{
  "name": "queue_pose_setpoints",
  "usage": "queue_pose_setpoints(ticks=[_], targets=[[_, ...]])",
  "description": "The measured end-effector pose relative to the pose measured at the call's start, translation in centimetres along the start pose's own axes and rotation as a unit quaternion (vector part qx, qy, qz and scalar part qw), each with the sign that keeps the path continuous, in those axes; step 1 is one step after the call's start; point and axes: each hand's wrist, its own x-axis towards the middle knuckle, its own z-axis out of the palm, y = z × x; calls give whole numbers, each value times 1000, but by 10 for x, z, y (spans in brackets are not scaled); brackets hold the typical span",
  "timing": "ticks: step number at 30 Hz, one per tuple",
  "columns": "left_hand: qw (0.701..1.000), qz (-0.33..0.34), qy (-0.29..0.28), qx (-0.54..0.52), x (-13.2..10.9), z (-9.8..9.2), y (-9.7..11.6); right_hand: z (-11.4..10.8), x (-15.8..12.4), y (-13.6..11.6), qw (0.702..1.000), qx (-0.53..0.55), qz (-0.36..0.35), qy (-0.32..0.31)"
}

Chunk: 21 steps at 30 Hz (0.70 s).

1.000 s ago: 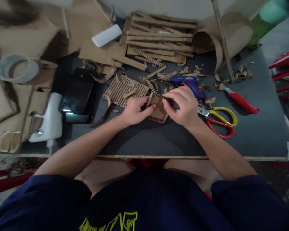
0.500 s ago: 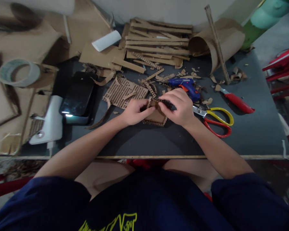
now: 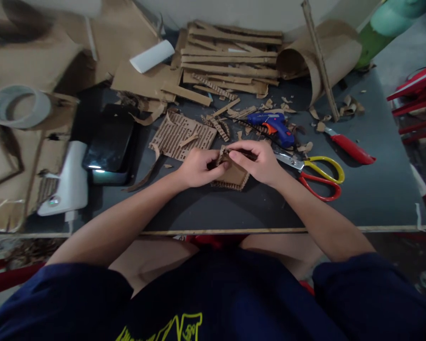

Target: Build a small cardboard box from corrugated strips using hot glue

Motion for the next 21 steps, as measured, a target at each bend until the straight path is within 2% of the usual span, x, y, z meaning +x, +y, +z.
queue_pose_setpoints(ticks=[3, 10, 15, 18, 21], targets=[[1000, 0, 3, 6, 1, 0, 0, 0, 0, 0, 1000, -10, -20, -2], [1000, -23, -6, 10, 1, 1, 0, 0, 0, -2, 999, -30, -14, 20], [1000, -12, -5, -2, 2, 0, 0, 0, -1, -2, 999, -30, -5, 14], [1000, -10, -9, -10, 2, -1, 0, 0, -3, -3, 998, -22, -26, 48], [1000, -10, -3, -18, 1, -1, -2, 1, -5, -4, 993, -30, -78, 88]])
